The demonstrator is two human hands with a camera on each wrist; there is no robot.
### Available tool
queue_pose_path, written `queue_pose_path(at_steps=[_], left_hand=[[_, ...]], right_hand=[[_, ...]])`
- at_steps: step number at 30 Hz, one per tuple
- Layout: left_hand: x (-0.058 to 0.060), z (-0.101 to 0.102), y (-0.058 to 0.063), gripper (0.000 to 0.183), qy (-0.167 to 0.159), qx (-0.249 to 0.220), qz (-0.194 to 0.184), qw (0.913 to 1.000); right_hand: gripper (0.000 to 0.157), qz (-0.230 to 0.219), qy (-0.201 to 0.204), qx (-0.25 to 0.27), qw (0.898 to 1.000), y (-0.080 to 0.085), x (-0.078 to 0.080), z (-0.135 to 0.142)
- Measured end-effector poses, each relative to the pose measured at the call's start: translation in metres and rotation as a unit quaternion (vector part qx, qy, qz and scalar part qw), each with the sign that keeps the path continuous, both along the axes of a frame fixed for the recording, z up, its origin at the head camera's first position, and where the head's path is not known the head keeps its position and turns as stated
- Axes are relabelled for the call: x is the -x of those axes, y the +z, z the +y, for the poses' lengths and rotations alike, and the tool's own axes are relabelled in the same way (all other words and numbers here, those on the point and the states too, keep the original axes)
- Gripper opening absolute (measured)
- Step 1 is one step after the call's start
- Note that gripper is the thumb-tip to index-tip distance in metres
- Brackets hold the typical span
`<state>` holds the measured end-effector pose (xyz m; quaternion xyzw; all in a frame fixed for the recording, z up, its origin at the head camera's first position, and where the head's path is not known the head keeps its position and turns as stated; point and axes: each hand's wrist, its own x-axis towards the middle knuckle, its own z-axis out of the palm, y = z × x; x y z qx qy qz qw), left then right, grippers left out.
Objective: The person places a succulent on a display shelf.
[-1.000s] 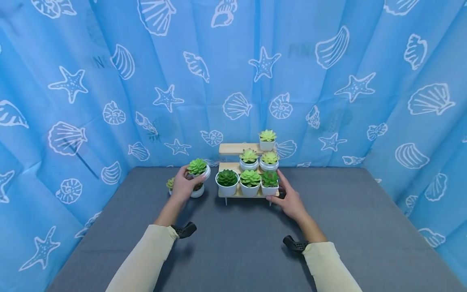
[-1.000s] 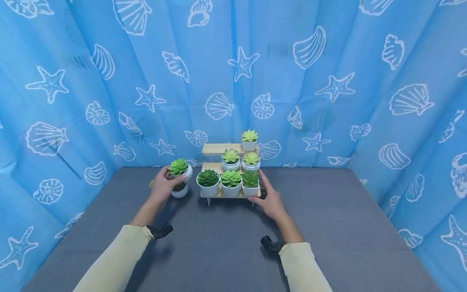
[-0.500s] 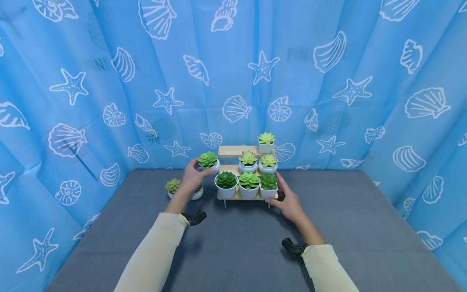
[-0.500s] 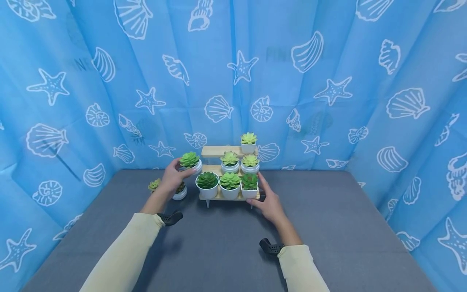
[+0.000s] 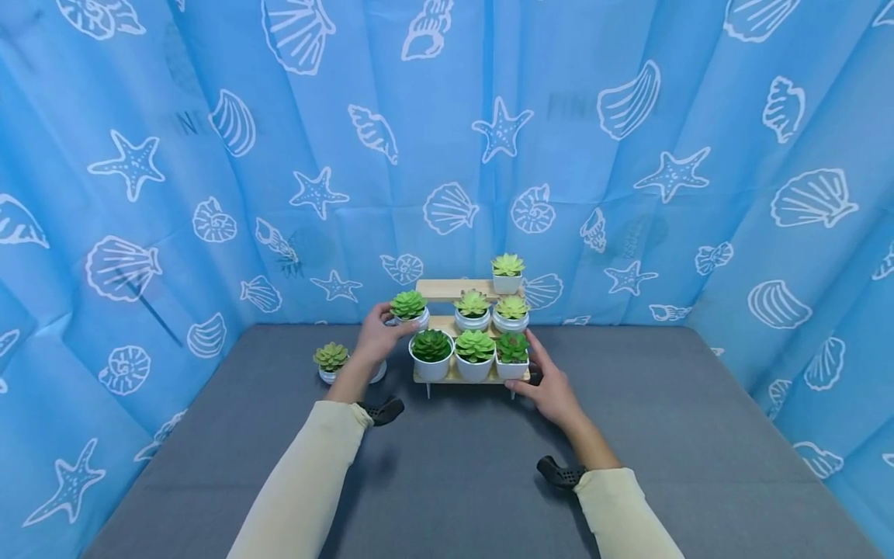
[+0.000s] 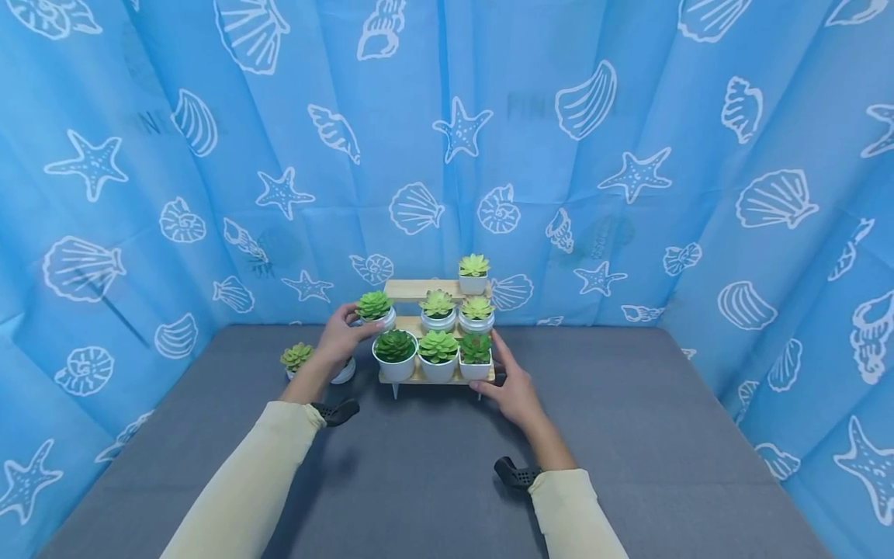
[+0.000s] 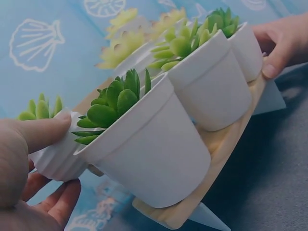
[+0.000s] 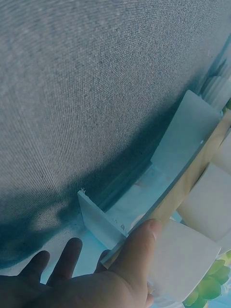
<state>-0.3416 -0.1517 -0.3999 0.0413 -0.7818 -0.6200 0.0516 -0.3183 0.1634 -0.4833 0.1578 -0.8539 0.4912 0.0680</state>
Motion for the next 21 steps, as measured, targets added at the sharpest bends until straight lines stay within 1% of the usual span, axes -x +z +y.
queue_pose_path(at_steps=[4,8,15,21], left_hand=[[0.0009,0.0009,-0.0003,0.069,0.005,-0.009,0.004,0.9999],[0.0011,0.0011,-0.0011,0.070,0.011,-0.002,0.007,0.9999],[0.0000,0.0027,0.0002,0.063,0.018,0.011,0.013,0.9997],[-0.0020,0.0052,-0.0011,0.057,0.021,-0.005,0.030,0.9993]], right_hand=[[0.100,0.000,0.001,-0.003,1.000,0.0006,-0.0003,-0.0001],[0.100,-0.005,-0.001,-0.002,1.000,0.0007,-0.0012,-0.0005],[0.099,-0.002,-0.001,0.004,1.000,0.0011,-0.0010,-0.0014],[0.098,0.003,0.000,0.002,1.000,-0.0006,-0.0012,-0.0002]])
